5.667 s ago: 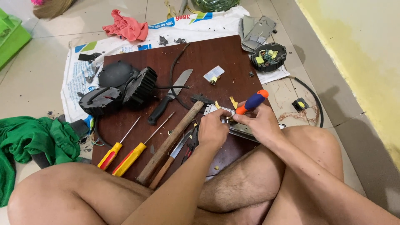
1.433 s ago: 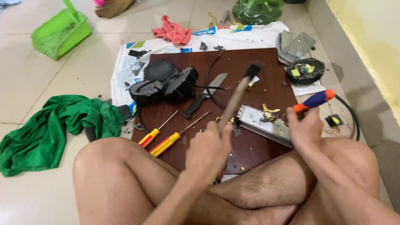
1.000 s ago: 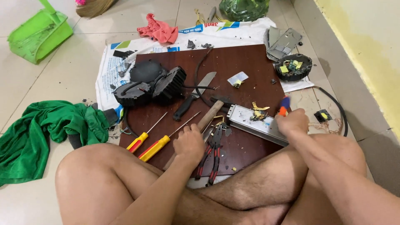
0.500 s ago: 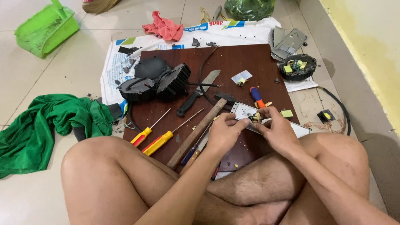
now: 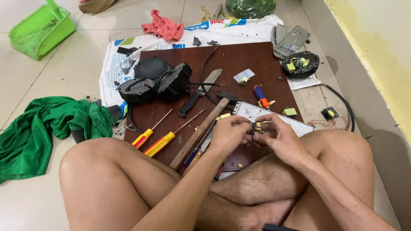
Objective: The person sits on the floor and uses a hammer and screwdriver to break apart a small yellow electronic component. They then use a knife to scrape and separate internal parts, repeatedly striking and prying the component to disassemble it.
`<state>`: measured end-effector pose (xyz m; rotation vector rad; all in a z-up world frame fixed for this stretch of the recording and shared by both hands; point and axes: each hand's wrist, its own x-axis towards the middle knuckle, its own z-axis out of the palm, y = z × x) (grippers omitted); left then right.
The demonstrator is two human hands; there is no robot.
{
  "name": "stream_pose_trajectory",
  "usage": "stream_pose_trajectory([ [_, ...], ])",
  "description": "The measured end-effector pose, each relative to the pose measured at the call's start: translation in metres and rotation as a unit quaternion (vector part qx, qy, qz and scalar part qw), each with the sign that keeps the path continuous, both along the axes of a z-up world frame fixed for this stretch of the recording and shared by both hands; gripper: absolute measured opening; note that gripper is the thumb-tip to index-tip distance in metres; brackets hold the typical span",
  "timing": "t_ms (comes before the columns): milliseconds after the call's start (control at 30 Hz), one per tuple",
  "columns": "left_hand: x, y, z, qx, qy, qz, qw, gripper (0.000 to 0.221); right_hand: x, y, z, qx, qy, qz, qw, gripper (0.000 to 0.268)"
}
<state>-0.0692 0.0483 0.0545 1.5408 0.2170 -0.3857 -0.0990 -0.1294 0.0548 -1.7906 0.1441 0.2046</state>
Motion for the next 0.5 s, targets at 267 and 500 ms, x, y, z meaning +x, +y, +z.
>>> stream_pose_trajectory([
  [267, 0.011, 0.006, 0.008, -0.005, 0.011, 0.001, 1.0, 0.044, -0.009, -0.01, 0.004, 0.214, 0.004, -0.089, 0.973, 0.049],
  [500, 0.007, 0.003, 0.005, 0.245, -0.027, -0.086, 0.965, 0.06, -0.01, -0.013, 0.012, 0.282, 0.029, -0.103, 0.953, 0.043],
])
